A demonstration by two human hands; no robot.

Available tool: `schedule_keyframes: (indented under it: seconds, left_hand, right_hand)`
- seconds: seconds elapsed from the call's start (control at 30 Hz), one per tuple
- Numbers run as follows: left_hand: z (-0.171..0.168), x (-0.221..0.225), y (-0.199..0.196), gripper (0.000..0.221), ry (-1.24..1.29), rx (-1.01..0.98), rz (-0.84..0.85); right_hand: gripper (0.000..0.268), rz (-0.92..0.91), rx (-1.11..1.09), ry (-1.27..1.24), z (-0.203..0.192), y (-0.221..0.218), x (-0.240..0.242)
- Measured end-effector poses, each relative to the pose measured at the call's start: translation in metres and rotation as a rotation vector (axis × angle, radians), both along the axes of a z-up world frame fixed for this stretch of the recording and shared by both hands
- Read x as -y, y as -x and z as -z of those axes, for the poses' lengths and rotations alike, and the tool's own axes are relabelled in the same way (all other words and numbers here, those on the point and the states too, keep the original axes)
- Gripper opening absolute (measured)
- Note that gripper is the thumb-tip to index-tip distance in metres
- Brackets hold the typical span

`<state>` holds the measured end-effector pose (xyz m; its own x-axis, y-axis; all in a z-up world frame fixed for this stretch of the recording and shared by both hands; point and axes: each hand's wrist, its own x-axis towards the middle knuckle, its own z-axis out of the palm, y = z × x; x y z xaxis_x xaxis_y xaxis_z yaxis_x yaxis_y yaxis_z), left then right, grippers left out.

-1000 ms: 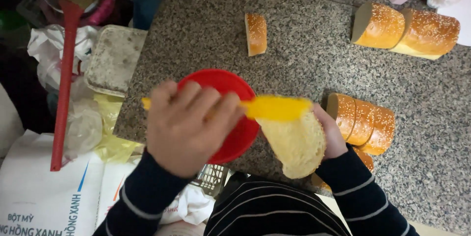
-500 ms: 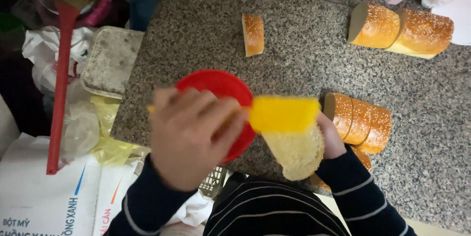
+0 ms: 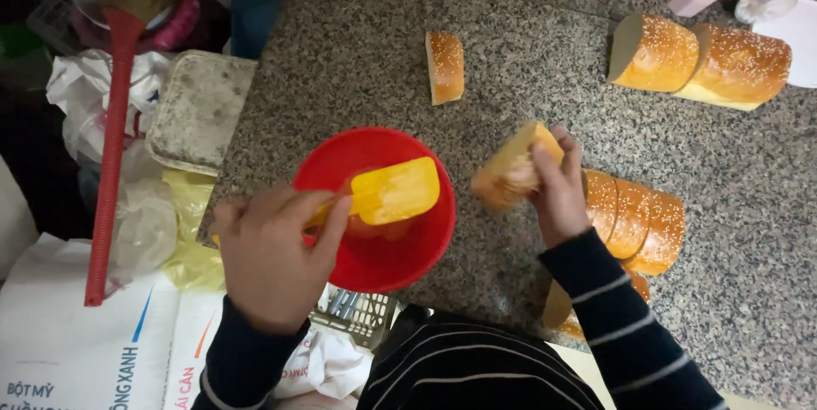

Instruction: Applying a yellow spread to multiple slices of bread using a spatula in a bakery setting.

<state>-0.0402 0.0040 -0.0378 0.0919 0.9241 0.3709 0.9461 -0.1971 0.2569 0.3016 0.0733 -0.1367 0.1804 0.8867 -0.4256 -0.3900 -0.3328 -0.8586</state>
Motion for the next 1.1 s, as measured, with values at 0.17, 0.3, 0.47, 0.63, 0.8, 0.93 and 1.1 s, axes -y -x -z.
schedule_keyframes:
  seconds: [0.17,0.3,0.47,0.63,0.8,0.93,1.1]
  left_hand:
    - [0.002,0.003,0.006,0.023,0.021,0.002,-0.038]
    - [0.005,0.008,0.016,0.018,0.05,0.007,-0.064]
    - [0.017,0.004,0.018,0.025,0.079,0.031,-0.055]
    - [0.028,-0.005,0.013,0.035,0.062,-0.094,-0.034]
    - [0.066,-0.007,0.005,0.023,0.005,-0.346,-0.051]
    - [0.093,-0.015,-0.018,0.02,0.12,-0.465,0.002]
    - [0.077,-0.032,-0.067,0.02,0.754,-0.627,0.084]
  right_hand:
    - [0.096,-0.044,0.412,-0.187,0.068,0.007,0.007]
    - [0.098,-0.177,0.733,-0.297,0.113,-0.006,0.03]
    - [0.121,-0.513,1.152,-0.062,0.092,-0.011,0.033]
    - [0.132,-0.624,1.316,0.062,0.073,0.024,0.016]
    - [0.135,-0.662,1.685,0.165,0.092,0.037,-0.001]
    - [0.145,-0.553,1.474,0.104,0.053,0.017,0.0]
    - [0.101,-0.269,0.339,0.024,0.018,-0.011,0.007]
